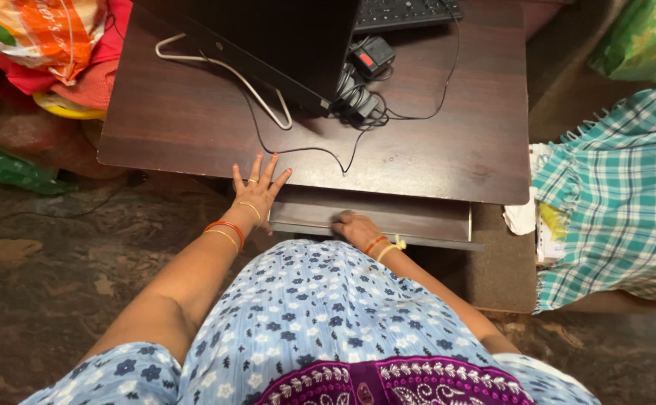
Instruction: The person wipes the surface of a wooden desk with a cloth, then opens a drawer and wipes its interior. They place a keyboard into the drawer and continue wiping the desk surface around a monitor and power strip.
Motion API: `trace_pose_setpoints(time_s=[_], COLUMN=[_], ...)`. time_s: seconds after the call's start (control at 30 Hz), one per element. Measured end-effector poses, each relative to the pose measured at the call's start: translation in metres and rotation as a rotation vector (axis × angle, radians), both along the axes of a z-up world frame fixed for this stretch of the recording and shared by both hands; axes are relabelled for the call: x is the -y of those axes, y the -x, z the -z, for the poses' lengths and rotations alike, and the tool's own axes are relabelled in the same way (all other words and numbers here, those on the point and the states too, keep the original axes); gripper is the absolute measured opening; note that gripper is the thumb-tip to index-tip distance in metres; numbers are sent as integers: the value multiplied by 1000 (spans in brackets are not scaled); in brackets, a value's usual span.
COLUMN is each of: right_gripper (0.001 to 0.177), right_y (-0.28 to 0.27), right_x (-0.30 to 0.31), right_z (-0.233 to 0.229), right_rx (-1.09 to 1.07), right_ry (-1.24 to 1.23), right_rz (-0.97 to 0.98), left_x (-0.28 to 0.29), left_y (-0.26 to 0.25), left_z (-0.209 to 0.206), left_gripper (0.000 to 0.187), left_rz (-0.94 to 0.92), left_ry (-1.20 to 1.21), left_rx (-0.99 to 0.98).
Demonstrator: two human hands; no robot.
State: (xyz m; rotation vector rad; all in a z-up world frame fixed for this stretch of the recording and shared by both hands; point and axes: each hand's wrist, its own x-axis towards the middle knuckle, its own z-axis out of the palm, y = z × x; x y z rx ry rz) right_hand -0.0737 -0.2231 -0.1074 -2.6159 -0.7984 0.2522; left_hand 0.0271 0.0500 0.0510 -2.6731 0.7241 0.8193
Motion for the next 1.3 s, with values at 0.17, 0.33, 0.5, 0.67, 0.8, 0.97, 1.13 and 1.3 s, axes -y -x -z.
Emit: trace_pose_setpoints(time_s=[0.17,0.33,0.5,0.67,0.8,0.97,1.13,1.3], right_gripper=[51,56,51,45,44,22,42,68], right_y=[-25,-34,-33,-8,15,15,-55,-108], right_x=[-11,27,69,150,266,335,301,203], right_z=[-65,-148,-150,-121,-100,-81,-76,-139], right_rx=[-194,290,368,396,644,657,710,304], right_ry=[-581,-175,104,253,126,436,31,240], right_rz=[-136,274,134,335,716,1296,1079,1039], left_x=[4,5,6,7,7,-2,-7,13], left_y=[-1,1,1,0,1,-5,-27,-54], left_z=[-1,2,4,9,8,26,69,72], left_gripper=[161,160,160,162,161,126,91,92], left_rz=[-29,-49,-54,-64,-57,-140,-535,-857], left_ry=[-17,-15,-26,-12,-31,218,813,616], left_rx=[-11,5,6,24,26,55,417,588])
